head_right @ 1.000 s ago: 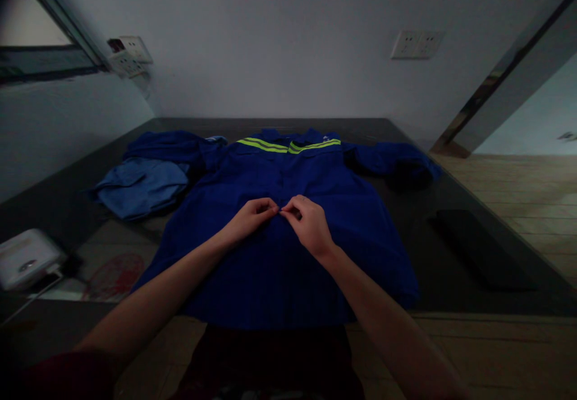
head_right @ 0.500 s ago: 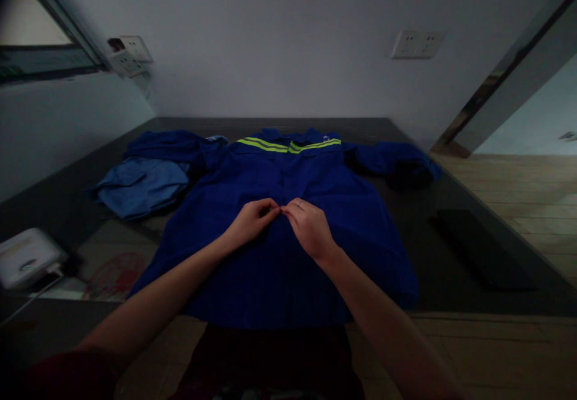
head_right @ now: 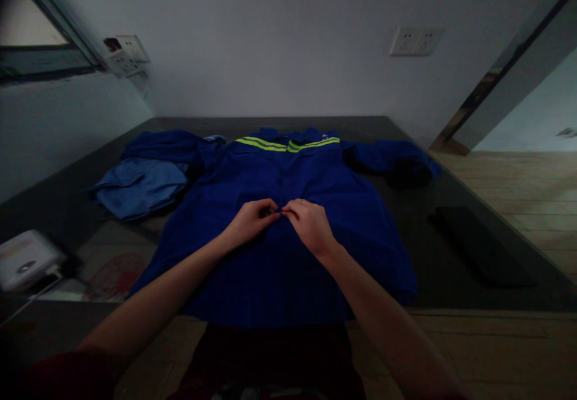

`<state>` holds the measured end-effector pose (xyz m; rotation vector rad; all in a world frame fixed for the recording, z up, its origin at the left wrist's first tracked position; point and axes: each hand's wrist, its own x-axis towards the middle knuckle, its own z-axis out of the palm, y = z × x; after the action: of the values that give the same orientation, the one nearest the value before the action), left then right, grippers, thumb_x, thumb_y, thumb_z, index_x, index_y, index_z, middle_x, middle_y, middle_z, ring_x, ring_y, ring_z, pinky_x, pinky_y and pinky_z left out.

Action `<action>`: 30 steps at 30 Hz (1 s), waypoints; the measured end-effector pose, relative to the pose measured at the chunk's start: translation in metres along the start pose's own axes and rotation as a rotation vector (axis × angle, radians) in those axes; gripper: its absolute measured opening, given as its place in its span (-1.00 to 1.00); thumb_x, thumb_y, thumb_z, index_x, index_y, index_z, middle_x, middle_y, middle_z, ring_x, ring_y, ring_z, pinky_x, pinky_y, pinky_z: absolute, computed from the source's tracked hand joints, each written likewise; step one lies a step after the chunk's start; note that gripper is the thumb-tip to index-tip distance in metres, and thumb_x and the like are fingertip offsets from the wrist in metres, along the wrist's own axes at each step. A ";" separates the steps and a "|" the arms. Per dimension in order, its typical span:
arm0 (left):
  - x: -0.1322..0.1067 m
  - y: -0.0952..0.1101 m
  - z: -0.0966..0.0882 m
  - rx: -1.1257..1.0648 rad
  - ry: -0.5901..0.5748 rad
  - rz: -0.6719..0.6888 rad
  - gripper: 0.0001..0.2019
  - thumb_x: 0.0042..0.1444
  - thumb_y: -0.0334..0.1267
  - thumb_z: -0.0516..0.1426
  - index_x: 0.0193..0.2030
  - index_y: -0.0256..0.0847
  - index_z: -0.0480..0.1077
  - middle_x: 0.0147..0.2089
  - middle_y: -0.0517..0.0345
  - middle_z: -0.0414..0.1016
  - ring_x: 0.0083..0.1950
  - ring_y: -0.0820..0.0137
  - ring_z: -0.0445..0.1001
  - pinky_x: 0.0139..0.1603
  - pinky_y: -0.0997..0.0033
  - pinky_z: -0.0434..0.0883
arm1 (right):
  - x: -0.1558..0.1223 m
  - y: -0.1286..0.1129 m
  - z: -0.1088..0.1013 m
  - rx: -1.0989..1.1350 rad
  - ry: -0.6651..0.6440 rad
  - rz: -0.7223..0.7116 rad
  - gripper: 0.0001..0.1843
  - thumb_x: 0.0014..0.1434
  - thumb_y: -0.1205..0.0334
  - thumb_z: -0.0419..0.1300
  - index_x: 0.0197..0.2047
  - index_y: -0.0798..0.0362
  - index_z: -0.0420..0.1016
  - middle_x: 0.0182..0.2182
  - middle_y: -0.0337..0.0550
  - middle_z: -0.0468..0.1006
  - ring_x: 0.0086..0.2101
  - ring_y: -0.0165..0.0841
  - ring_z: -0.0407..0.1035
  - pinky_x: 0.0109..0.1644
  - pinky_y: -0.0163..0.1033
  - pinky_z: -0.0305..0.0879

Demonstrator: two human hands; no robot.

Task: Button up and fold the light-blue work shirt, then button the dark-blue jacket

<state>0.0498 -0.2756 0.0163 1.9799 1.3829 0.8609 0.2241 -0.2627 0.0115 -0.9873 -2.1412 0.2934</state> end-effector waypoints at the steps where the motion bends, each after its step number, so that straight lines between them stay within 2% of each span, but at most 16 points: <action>1: 0.000 0.000 0.000 -0.005 -0.003 -0.002 -0.91 0.06 -0.29 0.12 -0.39 -0.26 0.39 -0.50 0.28 0.37 -0.47 0.50 0.32 -0.45 0.54 0.16 | 0.000 0.000 0.000 0.009 0.003 0.004 -0.89 0.13 0.42 0.20 -0.36 0.05 0.53 -0.37 -0.16 0.61 -0.32 -0.31 0.49 -0.19 -0.25 0.33; 7: 0.001 0.002 -0.001 -0.063 -0.034 -0.026 -0.90 0.06 -0.28 0.12 -0.40 -0.27 0.37 -0.51 0.27 0.37 -0.48 0.49 0.32 -0.47 0.53 0.17 | 0.002 -0.005 -0.005 0.131 0.046 0.097 -0.92 0.10 0.38 0.22 -0.40 0.05 0.53 -0.43 -0.19 0.59 -0.38 -0.33 0.48 -0.28 -0.27 0.33; 13: -0.001 0.005 -0.001 -0.031 0.001 0.002 -0.91 0.06 -0.30 0.11 -0.43 -0.26 0.36 -0.52 0.27 0.36 -0.47 0.49 0.31 -0.47 0.53 0.16 | 0.005 -0.001 -0.005 0.503 0.006 0.356 -0.90 0.05 0.24 0.26 -0.44 0.08 0.50 -0.56 -0.21 0.54 -0.52 -0.36 0.47 -0.42 -0.28 0.38; 15: -0.001 0.005 0.001 -0.018 0.043 -0.003 -0.96 0.05 -0.33 0.12 -0.37 -0.25 0.36 -0.50 0.28 0.37 -0.47 0.50 0.32 -0.46 0.54 0.18 | 0.005 0.002 -0.004 0.631 -0.023 0.428 -0.83 -0.01 0.18 0.31 -0.45 0.10 0.48 -0.59 -0.21 0.53 -0.54 -0.35 0.47 -0.41 -0.27 0.41; 18: -0.002 0.002 0.003 -0.042 0.086 -0.012 -0.85 0.03 -0.35 0.13 -0.21 -0.22 0.35 -0.45 0.30 0.39 -0.47 0.51 0.33 -0.44 0.55 0.22 | 0.006 0.005 -0.002 0.791 -0.070 0.497 -0.76 -0.08 0.12 0.35 -0.42 0.12 0.49 -0.59 -0.21 0.53 -0.53 -0.35 0.48 -0.38 -0.25 0.44; 21: -0.002 0.001 0.003 -0.043 0.106 0.017 -0.83 0.04 -0.35 0.14 -0.19 -0.22 0.34 -0.43 0.30 0.39 -0.47 0.53 0.34 -0.44 0.55 0.24 | 0.007 0.006 -0.003 0.884 -0.092 0.534 -0.73 -0.10 0.12 0.37 -0.36 0.12 0.52 -0.53 -0.19 0.57 -0.48 -0.35 0.50 -0.32 -0.23 0.46; 25: -0.002 0.001 0.002 -0.066 0.130 0.043 -0.89 0.08 -0.29 0.13 -0.24 -0.24 0.37 -0.38 0.24 0.44 -0.40 0.50 0.40 -0.37 0.53 0.30 | 0.008 0.006 -0.005 0.869 -0.089 0.528 -0.75 -0.10 0.18 0.36 -0.32 0.11 0.56 -0.47 -0.19 0.58 -0.47 -0.39 0.49 -0.29 -0.25 0.45; 30: 0.000 0.002 0.002 -0.242 0.139 0.009 -0.89 0.07 -0.29 0.15 -0.26 -0.25 0.39 -0.34 0.17 0.50 -0.29 0.43 0.48 -0.27 0.48 0.38 | 0.007 0.005 -0.005 0.848 -0.024 0.483 -0.73 -0.11 0.17 0.37 -0.31 0.10 0.54 -0.48 -0.22 0.55 -0.49 -0.39 0.48 -0.34 -0.27 0.44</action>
<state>0.0523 -0.2766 0.0161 1.7716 1.2777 1.1318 0.2275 -0.2542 0.0165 -0.9418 -1.4992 1.3174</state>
